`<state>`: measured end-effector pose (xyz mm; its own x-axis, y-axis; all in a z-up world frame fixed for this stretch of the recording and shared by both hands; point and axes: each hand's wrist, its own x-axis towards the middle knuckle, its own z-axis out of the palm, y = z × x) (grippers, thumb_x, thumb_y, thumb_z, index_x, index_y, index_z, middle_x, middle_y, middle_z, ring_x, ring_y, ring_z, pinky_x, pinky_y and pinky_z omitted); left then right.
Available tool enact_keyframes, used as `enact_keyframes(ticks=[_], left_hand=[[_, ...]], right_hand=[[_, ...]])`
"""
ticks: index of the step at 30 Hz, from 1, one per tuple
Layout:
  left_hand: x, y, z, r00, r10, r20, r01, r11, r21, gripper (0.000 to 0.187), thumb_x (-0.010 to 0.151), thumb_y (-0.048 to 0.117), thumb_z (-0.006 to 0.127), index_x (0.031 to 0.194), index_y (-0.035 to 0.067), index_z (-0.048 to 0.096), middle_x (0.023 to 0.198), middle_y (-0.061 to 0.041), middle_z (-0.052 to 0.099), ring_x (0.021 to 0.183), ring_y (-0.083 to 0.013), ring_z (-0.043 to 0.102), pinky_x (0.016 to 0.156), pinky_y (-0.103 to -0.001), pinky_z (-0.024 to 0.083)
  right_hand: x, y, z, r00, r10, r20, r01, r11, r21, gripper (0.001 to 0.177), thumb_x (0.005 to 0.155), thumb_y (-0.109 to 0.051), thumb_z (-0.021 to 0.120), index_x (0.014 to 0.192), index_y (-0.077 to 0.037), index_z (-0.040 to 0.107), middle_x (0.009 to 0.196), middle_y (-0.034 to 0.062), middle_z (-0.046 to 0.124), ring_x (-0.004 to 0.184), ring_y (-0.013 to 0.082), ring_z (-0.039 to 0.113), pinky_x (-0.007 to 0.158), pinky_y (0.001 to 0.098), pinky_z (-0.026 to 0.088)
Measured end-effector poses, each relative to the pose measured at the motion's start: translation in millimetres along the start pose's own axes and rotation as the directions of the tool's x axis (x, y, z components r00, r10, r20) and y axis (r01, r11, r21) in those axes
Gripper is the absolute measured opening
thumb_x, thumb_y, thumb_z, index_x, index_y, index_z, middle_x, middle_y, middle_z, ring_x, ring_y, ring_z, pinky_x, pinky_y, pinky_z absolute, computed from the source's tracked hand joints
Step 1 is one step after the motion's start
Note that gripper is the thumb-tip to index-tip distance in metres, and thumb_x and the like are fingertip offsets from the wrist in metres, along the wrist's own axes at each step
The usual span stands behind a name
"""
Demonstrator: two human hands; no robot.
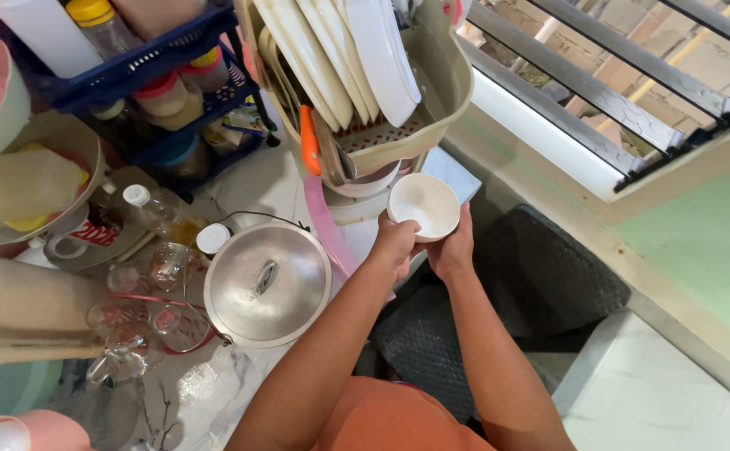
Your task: Set the table by taking small bowls from a drying rack and placing them on a dining table.
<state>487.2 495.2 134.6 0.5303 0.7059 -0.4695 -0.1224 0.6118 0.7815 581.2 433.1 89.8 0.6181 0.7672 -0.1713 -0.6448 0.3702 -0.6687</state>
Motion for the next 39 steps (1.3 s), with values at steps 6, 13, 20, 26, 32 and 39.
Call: enact_keyframes(ticks=[6, 13, 20, 26, 32, 39], left_hand=[[-22, -8, 3, 0.996, -0.022, 0.091, 0.021, 1.0, 0.015, 0.047, 0.086, 0.006, 0.062, 0.133, 0.008, 0.055, 0.116, -0.014, 0.067, 0.093, -0.0252, 0.07, 0.065, -0.037, 0.057], [-50, -20, 6, 0.99, -0.098, 0.106, 0.091, 0.994, 0.065, 0.053, 0.09, 0.027, 0.066, 0.138, 0.007, 0.052, 0.121, -0.014, 0.067, 0.103, -0.0237, 0.067, 0.079, -0.038, 0.054], [-79, -44, 7, 0.986, -0.142, 0.085, 0.132, 0.984, 0.121, 0.075, 0.094, 0.049, 0.055, 0.154, 0.016, 0.024, 0.139, -0.014, 0.052, 0.117, -0.0255, 0.06, 0.087, -0.042, 0.052], [-108, -66, 2, 0.977, -0.172, 0.125, 0.152, 0.976, 0.155, 0.068, 0.097, 0.06, 0.037, 0.153, 0.023, 0.03, 0.139, -0.008, 0.053, 0.114, -0.021, 0.058, 0.086, -0.04, 0.049], [-128, -117, -20, 0.97, -0.175, 0.17, 0.164, 0.984, 0.074, 0.055, 0.107, 0.054, 0.023, 0.145, 0.021, 0.046, 0.124, -0.006, 0.059, 0.096, -0.0156, 0.058, 0.077, -0.034, 0.05], [-184, -158, -53, 0.972, -0.133, 0.194, 0.131, 0.991, 0.023, 0.045, 0.109, 0.039, 0.026, 0.14, 0.024, 0.055, 0.117, -0.001, 0.062, 0.09, -0.0143, 0.058, 0.073, -0.033, 0.049]], right_hand=[[-29, -4, -6, 0.998, -0.017, -0.054, 0.02, 0.998, 0.053, 0.068, 0.107, -0.054, 0.024, 0.138, -0.003, 0.056, 0.137, 0.0143, 0.064, 0.128, 0.0314, 0.06, 0.11, 0.0445, 0.046], [-67, -3, -18, 0.986, -0.072, -0.148, 0.082, 0.995, 0.064, 0.07, 0.106, -0.057, 0.026, 0.138, -0.003, 0.057, 0.137, 0.0122, 0.065, 0.127, 0.0297, 0.062, 0.108, 0.043, 0.048], [-106, 0, -35, 0.969, -0.119, -0.215, 0.134, 0.989, 0.057, 0.069, 0.105, -0.057, 0.026, 0.137, -0.004, 0.058, 0.135, 0.0122, 0.065, 0.123, 0.0294, 0.063, 0.103, 0.0429, 0.051], [-137, 2, -58, 0.96, -0.169, -0.225, 0.184, 0.982, 0.048, 0.068, 0.107, -0.056, 0.026, 0.137, -0.004, 0.058, 0.136, 0.0119, 0.066, 0.124, 0.0284, 0.063, 0.104, 0.0416, 0.051], [-183, 3, -73, 0.947, -0.108, -0.303, 0.13, 0.99, 0.051, 0.068, 0.106, -0.058, 0.025, 0.135, -0.007, 0.06, 0.134, 0.0095, 0.065, 0.122, 0.0259, 0.063, 0.101, 0.0407, 0.052], [-246, 29, -107, 0.944, -0.139, -0.3, 0.159, 0.986, 0.043, 0.064, 0.108, -0.054, 0.027, 0.135, -0.006, 0.059, 0.137, 0.0082, 0.064, 0.129, 0.0246, 0.059, 0.109, 0.0415, 0.045]])
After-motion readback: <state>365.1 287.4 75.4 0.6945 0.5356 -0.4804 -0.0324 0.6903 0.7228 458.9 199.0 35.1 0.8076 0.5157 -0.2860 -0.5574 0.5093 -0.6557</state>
